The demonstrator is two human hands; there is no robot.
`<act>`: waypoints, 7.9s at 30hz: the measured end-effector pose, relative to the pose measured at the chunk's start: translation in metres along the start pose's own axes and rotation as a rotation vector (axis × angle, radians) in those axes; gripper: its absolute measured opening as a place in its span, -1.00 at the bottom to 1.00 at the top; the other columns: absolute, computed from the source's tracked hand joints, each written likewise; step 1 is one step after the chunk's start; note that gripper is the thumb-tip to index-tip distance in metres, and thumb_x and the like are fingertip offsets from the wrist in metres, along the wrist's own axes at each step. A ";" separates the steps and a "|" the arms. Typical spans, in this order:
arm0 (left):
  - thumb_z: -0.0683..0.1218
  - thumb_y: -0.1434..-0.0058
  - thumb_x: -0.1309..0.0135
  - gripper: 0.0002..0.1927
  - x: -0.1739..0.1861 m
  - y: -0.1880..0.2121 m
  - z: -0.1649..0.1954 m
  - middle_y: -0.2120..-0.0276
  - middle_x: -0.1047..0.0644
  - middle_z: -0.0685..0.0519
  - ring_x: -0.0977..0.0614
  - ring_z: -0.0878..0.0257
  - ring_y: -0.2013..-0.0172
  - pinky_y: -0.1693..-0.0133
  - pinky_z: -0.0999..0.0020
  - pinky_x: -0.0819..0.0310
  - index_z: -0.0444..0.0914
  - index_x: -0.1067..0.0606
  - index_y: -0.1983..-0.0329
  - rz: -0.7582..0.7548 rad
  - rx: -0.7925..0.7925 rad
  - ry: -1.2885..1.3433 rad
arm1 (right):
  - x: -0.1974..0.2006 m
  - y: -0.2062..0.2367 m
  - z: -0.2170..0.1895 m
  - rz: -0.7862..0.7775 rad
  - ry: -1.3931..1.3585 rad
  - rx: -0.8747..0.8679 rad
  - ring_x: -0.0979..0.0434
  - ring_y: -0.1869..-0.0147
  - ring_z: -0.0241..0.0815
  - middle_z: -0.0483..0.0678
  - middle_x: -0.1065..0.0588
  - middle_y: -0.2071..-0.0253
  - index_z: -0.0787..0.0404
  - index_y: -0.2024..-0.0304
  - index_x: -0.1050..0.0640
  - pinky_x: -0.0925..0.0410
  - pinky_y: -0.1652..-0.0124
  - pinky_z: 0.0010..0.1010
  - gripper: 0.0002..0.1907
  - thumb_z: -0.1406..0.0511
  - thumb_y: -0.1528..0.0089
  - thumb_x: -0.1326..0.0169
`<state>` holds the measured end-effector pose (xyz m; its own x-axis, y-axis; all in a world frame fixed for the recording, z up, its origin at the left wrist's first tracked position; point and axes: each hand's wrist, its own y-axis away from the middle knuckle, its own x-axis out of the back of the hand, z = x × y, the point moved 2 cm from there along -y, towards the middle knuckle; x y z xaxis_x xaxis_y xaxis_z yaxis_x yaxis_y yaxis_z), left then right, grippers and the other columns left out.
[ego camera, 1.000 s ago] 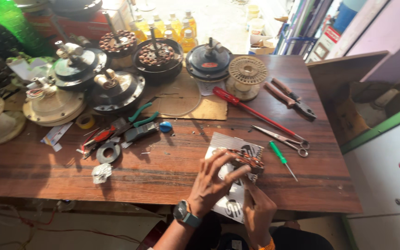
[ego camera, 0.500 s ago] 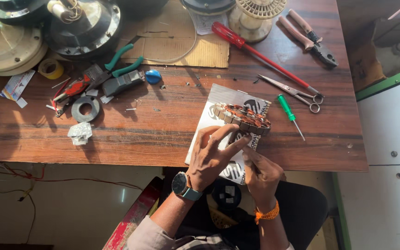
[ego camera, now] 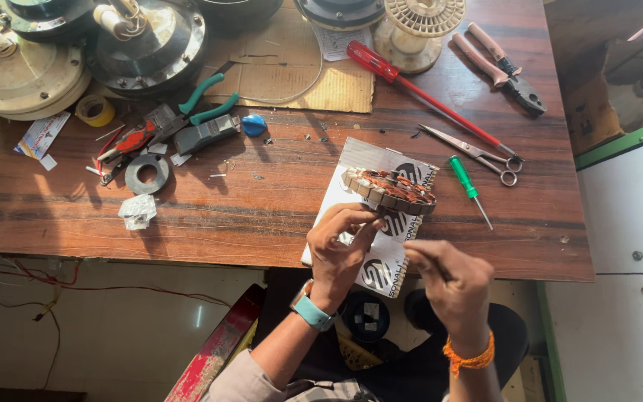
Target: The person sits at a workbench and works on a small electric motor armature, holding it in one hand while repositioning and pressing the copper windings and commutator with the other hand, occasionally picking up a small screwdriver to work on the windings. The person turns the armature to reach different sides while working over a notepad on the bench.
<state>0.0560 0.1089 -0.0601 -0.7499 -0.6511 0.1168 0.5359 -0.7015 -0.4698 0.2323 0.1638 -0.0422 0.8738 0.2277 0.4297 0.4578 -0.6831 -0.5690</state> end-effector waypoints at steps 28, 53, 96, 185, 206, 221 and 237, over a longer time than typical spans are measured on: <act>-0.15 -0.28 -0.22 -0.84 -0.019 -0.018 0.039 0.22 -0.57 0.11 -0.56 0.25 0.19 0.12 0.35 -0.43 -0.18 -0.49 0.13 0.028 -0.289 -0.321 | -0.008 -0.119 0.048 -0.037 -0.052 -0.509 -0.32 0.55 -0.47 -0.13 -0.57 0.49 0.25 0.20 -0.70 -0.17 0.57 -0.60 -0.87 0.33 -0.24 -0.26; -0.03 -0.22 -0.36 -0.45 -0.010 -0.077 0.010 -0.25 -0.31 0.21 -0.42 0.28 -0.10 -0.09 0.24 -0.31 0.17 -0.48 -0.27 -0.546 -0.481 -0.522 | -0.025 -0.015 0.037 0.148 0.055 0.067 -0.58 0.48 -0.43 -0.11 -0.61 0.43 0.24 0.24 -0.62 -0.36 0.51 -0.62 -0.95 0.37 -0.31 -0.18; -0.29 -0.14 -0.25 -0.79 0.004 -0.033 0.028 -0.22 -0.51 -0.14 -0.53 -0.01 -0.24 -0.25 0.15 -0.45 -0.27 -0.42 0.32 -0.004 -0.354 -0.189 | -0.012 -0.124 -0.010 -0.086 0.105 -0.398 -0.17 0.60 -0.55 -0.26 -0.37 0.64 0.23 0.20 -0.70 -0.03 0.62 -0.56 -0.85 0.30 -0.22 -0.28; -0.04 -0.08 -0.40 -0.52 -0.026 -0.039 0.043 0.02 -0.36 0.11 -0.36 0.11 -0.10 -0.06 0.23 -0.49 0.02 -0.54 -0.08 -0.201 -0.273 -0.426 | 0.026 -0.039 0.006 0.062 0.150 -0.063 -0.49 0.49 -0.48 -0.11 -0.63 0.36 0.22 0.14 -0.65 -0.27 0.54 -0.63 -0.85 0.36 -0.23 -0.23; -0.19 -0.13 -0.34 -0.81 -0.017 -0.017 0.016 -0.23 -0.40 -0.01 -0.41 -0.01 -0.33 -0.30 0.12 -0.48 -0.22 -0.52 0.29 -0.095 -0.446 -0.200 | 0.009 -0.020 -0.012 -0.005 0.142 -0.119 -0.46 0.59 -0.49 -0.17 -0.60 0.51 0.21 0.24 -0.65 -0.24 0.65 -0.62 -0.89 0.30 -0.22 -0.22; -0.27 -0.13 -0.27 -0.78 0.001 -0.023 0.034 -0.10 -0.55 0.02 -0.54 0.02 -0.20 -0.17 0.21 -0.57 -0.24 -0.43 0.28 0.042 -0.360 -0.187 | -0.005 -0.107 -0.039 -0.179 0.343 -0.355 -0.53 0.48 -0.28 0.00 -0.62 0.47 0.24 0.17 -0.67 -0.33 0.48 -0.40 -0.86 0.31 -0.26 -0.21; 0.02 -0.08 -0.41 -0.43 -0.011 -0.026 0.032 -0.09 -0.39 0.13 -0.38 0.14 -0.20 -0.21 0.25 -0.46 0.01 -0.53 -0.18 -0.100 -0.384 -0.373 | 0.029 -0.055 -0.022 -0.007 0.179 -0.160 -0.67 0.27 -0.37 -0.06 -0.67 0.26 0.22 0.12 -0.65 -0.50 0.32 -0.57 -0.84 0.38 -0.24 -0.21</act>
<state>0.0623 0.1253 -0.0214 -0.5641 -0.6943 0.4469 0.2361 -0.6543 -0.7184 0.2288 0.1932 0.0170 0.8213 0.1157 0.5587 0.4193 -0.7864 -0.4536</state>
